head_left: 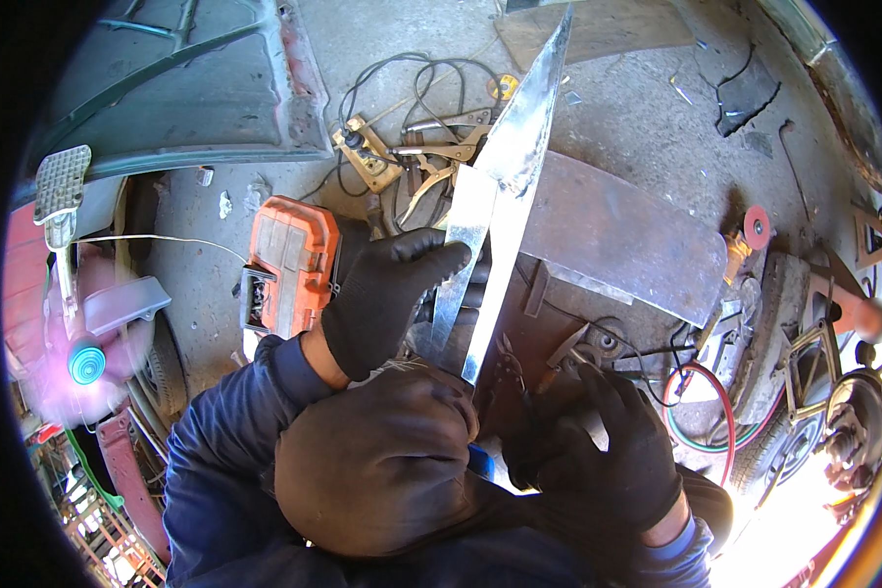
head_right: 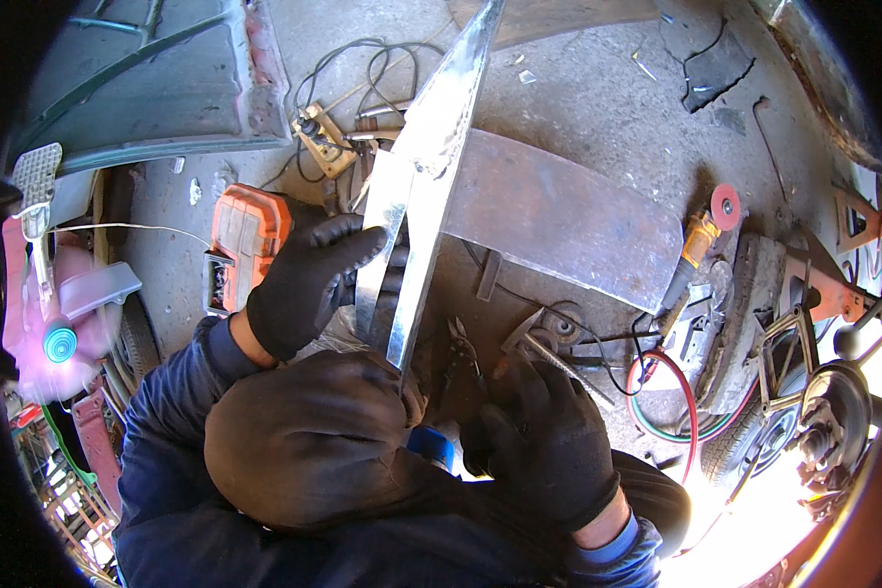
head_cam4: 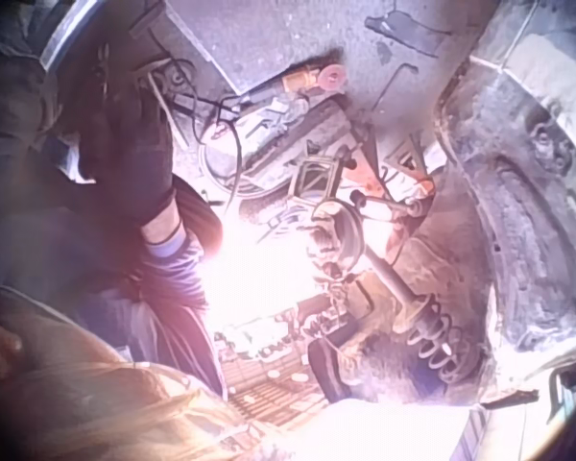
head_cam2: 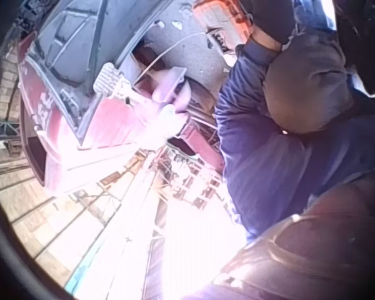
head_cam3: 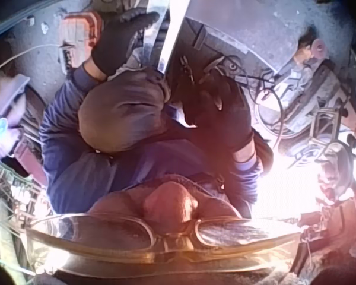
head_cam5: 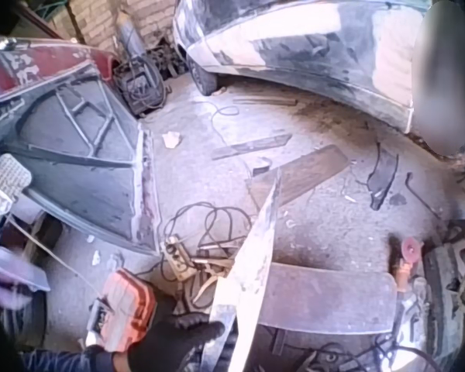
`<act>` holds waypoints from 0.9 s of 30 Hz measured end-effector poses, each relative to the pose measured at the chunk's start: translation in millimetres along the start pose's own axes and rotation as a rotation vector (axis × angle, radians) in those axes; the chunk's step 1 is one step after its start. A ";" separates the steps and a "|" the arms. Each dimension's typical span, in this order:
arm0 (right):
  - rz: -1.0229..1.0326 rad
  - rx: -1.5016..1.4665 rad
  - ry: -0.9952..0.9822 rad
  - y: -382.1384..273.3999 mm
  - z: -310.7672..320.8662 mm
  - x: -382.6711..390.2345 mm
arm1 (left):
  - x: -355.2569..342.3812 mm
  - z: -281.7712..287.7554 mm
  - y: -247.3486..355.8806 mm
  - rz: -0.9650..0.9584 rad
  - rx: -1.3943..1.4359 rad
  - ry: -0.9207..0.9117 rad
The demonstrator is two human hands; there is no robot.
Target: The person sits on the floor in a workshop, uses pliers to bend a small metal piece, then uses a welding torch to heat and weld the metal. The person handles the metal piece and welding torch throughout the task.
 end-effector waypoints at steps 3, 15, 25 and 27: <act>-0.185 -0.210 0.005 10.2 -0.8 0.1 | -1.3 0.4 0.7 -0.024 -0.049 0.005; -0.116 -0.124 0.012 7.4 -2.0 -1.1 | -1.5 1.9 1.6 -0.018 -0.035 -0.001; -0.035 -0.011 0.041 2.2 -1.1 -1.1 | -1.7 0.9 -0.4 -0.047 -0.085 -0.014; -0.017 -0.017 0.013 1.0 -2.8 -1.6 | -1.6 0.6 0.2 -0.054 -0.090 -0.010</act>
Point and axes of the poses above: each hand's wrist, its own x-axis away from the middle knuckle, its own z-axis out of the back of the hand, y = z × x, the point moved 6 cm from there along -x, towards the middle knuckle, and after that the axes turned 8 degrees about -y, right-handed, at the moved point
